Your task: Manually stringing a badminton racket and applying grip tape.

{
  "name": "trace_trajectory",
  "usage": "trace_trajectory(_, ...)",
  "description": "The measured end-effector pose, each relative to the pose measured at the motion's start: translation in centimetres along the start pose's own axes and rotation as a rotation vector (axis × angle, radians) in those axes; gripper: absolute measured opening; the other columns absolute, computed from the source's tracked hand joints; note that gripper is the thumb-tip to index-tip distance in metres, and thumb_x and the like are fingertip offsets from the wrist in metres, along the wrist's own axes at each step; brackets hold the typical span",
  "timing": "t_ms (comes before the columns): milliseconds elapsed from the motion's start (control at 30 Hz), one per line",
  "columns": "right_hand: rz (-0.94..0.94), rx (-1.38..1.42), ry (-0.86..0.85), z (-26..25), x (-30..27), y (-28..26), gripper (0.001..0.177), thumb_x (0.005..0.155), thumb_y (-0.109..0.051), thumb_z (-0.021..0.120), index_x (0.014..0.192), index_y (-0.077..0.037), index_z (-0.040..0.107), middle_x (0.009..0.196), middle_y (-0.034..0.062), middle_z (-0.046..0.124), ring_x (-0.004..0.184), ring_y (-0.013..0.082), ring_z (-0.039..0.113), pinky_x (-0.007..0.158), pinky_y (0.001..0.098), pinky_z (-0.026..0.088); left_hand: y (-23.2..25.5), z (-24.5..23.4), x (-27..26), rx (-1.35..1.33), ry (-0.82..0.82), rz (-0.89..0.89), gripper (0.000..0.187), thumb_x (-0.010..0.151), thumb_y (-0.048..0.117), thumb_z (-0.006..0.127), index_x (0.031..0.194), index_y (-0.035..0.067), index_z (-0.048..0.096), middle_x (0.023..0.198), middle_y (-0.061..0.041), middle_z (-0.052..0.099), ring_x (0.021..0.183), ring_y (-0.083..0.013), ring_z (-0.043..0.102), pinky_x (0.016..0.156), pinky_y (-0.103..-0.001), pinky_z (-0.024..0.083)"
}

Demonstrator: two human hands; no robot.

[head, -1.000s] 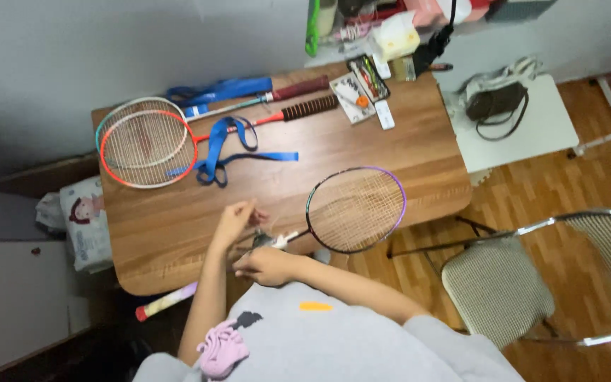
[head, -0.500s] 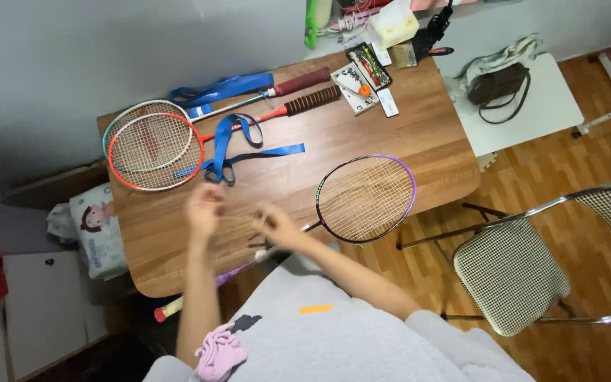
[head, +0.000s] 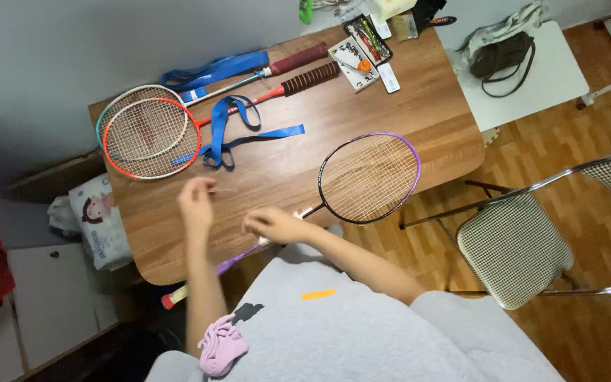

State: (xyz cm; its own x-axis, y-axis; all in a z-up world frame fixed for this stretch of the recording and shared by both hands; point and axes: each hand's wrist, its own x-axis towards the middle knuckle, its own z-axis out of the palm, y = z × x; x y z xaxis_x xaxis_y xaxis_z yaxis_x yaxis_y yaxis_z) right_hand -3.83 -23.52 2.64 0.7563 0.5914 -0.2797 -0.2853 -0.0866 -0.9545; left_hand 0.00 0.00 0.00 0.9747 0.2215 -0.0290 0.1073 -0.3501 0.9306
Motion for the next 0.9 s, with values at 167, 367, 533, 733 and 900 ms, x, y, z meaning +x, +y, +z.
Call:
trace_trajectory(167,-0.038,-0.416,-0.099,-1.9,-4.2,1.4,0.025,0.102,-0.027,0.058,0.1,-0.007,0.072,0.084,0.0081,0.072,0.077,0.0194,0.067,0.072,0.0373,0.054,3.2,3.3,-0.7,-0.037,-0.142,-0.02,0.027,0.111,0.018,0.051,0.106,0.002,0.072,0.091,-0.006,0.071,0.077,-0.012,0.065,0.068,-0.027,0.054)
trace_trajectory(367,0.426,-0.076,0.29,-6.8,-14.0,9.0,0.038,0.101,-0.032,0.061,0.088,0.0,0.075,0.073,0.004,0.071,0.069,0.0155,0.065,0.065,0.0321,0.053,-0.1,3.3,0.5,-0.184,-0.238,-0.163,0.031,0.11,0.02,0.048,0.114,-0.002,0.069,0.101,-0.008,0.072,0.082,-0.0145,0.071,0.071,-0.027,0.059)
trace_trajectory(533,0.538,0.404,0.732,-7.7,-18.9,11.8,0.039,0.105,-0.037,0.057,0.099,-0.001,0.073,0.076,0.0065,0.069,0.068,0.0158,0.063,0.06,0.0284,0.048,-2.9,4.6,1.8,-0.066,-0.233,-0.108,0.034,0.107,0.022,0.053,0.123,-0.004,0.066,0.11,-0.013,0.073,0.096,-0.0202,0.072,0.084,-0.033,0.057)
trace_trajectory(733,0.239,0.806,1.11,-7.2,-19.1,13.6,0.031,0.1,-0.028,0.063,0.112,0.0,0.069,0.104,0.0084,0.075,0.092,0.0146,0.073,0.075,0.0287,0.057,-0.9,8.7,1.9,0.346,-0.416,0.198,0.038,0.102,0.023,0.061,0.127,-0.006,0.064,0.122,-0.025,0.067,0.107,-0.0333,0.067,0.093,-0.041,0.053)
trace_trajectory(900,0.215,0.877,1.153,-6.9,-18.8,14.7,0.024,0.097,-0.023,0.07,0.108,-0.001,0.071,0.099,0.008,0.076,0.087,0.0148,0.072,0.071,0.0271,0.055,4.2,13.2,-2.0,0.181,-0.613,0.16,0.039,0.098,0.022,0.06,0.131,0.0,0.061,0.126,-0.021,0.066,0.103,-0.0301,0.067,0.088,-0.042,0.055)
